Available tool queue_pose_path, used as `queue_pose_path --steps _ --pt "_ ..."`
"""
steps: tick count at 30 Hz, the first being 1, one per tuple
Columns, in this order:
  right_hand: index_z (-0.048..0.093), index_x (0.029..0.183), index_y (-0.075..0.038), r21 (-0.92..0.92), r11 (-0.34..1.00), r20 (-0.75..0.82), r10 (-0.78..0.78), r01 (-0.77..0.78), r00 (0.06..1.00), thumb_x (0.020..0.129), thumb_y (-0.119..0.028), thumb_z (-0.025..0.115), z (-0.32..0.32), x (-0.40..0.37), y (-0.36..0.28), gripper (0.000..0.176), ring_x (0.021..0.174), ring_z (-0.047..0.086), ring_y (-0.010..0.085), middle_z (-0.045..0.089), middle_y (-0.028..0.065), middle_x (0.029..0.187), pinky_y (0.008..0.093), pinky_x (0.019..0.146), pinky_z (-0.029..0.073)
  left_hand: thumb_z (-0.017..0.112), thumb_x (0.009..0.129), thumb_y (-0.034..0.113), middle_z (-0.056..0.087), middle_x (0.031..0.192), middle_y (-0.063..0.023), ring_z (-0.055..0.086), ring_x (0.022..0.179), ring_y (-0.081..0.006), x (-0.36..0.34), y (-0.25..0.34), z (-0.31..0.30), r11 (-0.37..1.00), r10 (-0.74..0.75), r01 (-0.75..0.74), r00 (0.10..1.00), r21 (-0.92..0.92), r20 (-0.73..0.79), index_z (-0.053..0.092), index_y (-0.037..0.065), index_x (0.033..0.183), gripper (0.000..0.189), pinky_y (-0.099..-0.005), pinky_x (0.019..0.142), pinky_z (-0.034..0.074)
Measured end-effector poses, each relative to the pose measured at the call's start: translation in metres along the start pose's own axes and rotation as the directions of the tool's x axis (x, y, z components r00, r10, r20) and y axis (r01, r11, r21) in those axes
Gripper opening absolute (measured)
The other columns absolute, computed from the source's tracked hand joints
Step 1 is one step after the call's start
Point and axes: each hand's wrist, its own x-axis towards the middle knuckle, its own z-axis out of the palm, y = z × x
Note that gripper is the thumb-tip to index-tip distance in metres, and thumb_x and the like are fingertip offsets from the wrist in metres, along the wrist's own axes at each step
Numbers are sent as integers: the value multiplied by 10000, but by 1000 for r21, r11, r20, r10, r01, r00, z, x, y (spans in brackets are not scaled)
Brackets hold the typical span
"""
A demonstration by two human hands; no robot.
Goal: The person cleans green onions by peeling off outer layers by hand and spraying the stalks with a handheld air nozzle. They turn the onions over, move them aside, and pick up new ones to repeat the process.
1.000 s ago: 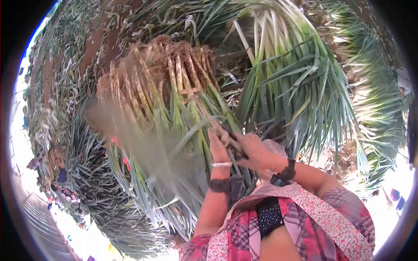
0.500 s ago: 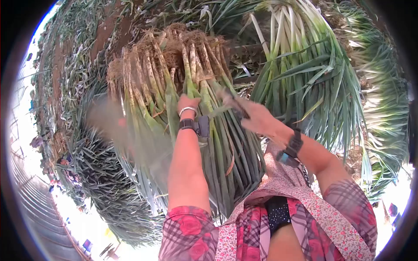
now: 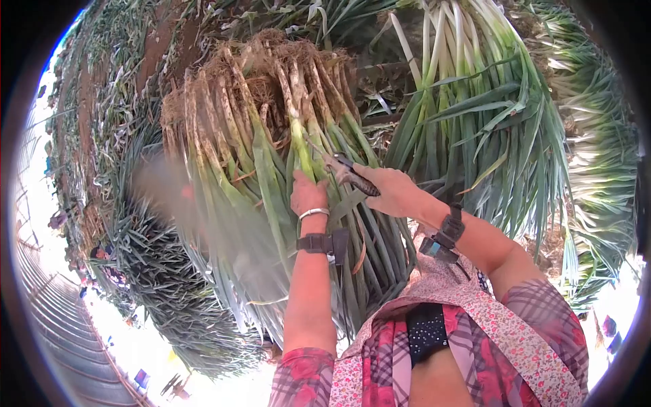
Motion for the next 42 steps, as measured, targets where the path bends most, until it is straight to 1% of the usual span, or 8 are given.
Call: queue_pose_path --steps 8,14,25,30,35,38,40,42 --pt "387 1351 -50 -66 998 -1 4 -4 1000 666 -137 619 -10 42 7 728 952 562 397 592 233 995 450 842 446 692 731 317 630 905 -238 604 862 -427 -33 -7 -11 999 -18 21 996 -31 90 406 36 1054 514 -498 749 470" --pt "397 1345 -67 -139 988 -64 -81 72 995 662 -159 610 -10 69 19 722 876 578 397 595 221 944 462 781 460 657 748 338 625 865 -272 593 844 -456 -61 -17 -9 994 -22 41 985 -102 173 400 35 1050 499 -517 741 454" --pt "387 1325 -58 -179 975 -47 -144 133 988 679 -203 618 -21 121 34 702 842 595 399 609 220 893 477 726 471 638 767 318 602 791 -286 569 792 -489 -100 -28 -9 984 -37 64 987 -167 159 390 42 1035 458 -533 684 431" --pt "408 1305 -46 -122 984 -19 -129 126 991 679 -190 608 -27 108 30 672 878 590 393 611 220 943 467 748 472 632 769 297 595 744 -274 575 740 -474 -115 -25 -14 943 12 16 997 -332 82 407 46 1011 415 -523 627 433" --pt "422 1289 -35 -89 988 -8 -131 129 991 683 -179 604 -37 95 25 648 900 583 388 609 219 966 461 758 470 634 765 292 600 737 -271 579 729 -469 -143 -26 -7 963 -4 32 994 -267 106 420 53 1025 413 -531 629 433" --pt "373 1358 -75 -43 979 -54 -204 202 978 670 -192 614 -30 96 32 738 862 562 390 570 194 903 463 746 449 632 766 291 605 727 -265 580 713 -471 -159 -27 2 978 -16 44 990 -203 138 426 59 1055 424 -535 633 439" --pt "376 1358 -79 -57 991 39 -118 121 992 677 -192 610 -26 91 32 729 860 557 391 571 201 909 463 743 447 654 742 251 611 743 -236 595 734 -448 -167 -22 1 977 -86 109 988 -181 130 450 53 1012 392 -495 626 449" --pt "375 1360 -86 -48 990 54 -127 130 990 678 -193 609 -20 84 33 730 861 558 389 571 201 910 462 739 447 655 740 252 609 740 -239 590 737 -453 -168 -24 4 976 -92 115 988 -187 127 446 56 1019 399 -498 626 448"
